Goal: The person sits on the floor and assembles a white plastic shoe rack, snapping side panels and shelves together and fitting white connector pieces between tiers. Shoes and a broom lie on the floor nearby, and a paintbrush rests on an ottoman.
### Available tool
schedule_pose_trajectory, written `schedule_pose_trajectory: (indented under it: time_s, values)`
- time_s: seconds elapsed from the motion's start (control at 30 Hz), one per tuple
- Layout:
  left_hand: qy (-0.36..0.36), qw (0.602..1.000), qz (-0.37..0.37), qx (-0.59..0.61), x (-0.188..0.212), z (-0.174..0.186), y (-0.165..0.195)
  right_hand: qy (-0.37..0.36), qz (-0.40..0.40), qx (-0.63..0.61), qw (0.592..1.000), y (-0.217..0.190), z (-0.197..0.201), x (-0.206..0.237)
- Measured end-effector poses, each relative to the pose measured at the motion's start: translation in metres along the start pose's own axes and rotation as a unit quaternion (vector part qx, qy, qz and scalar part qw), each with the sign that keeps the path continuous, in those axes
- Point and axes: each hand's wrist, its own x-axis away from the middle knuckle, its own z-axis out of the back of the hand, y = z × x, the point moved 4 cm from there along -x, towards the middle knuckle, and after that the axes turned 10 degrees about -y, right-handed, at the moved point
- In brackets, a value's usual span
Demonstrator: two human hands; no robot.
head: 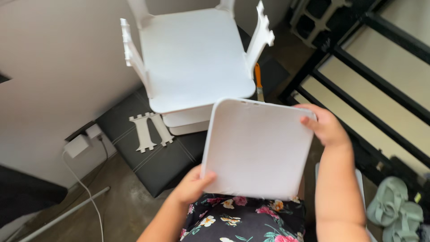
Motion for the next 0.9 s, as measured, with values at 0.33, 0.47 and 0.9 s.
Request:
schedule_pose_trajectory:
  time_s: [0.33, 0.47, 0.9]
  values:
    - [-0.091, 0.984, 0.117, 0.095, -0.083, -0.061, -0.084, 0.030, -0.166, 0.398, 0.902, -0.004, 0.021, -0.110]
    - [-0.083, 0.972, 0.121, 0.186, -0.109, -0.053, -0.100, -0.025, -0.308, 0.474, 0.825, 0.046, 0.000, -0.194]
    - [-0.051, 0.944, 0.170, 0.279, -0.117, -0.069, -0.068, 0.200, -0.225, 0.262, 0.917, 0.050, 0.049, -0.188]
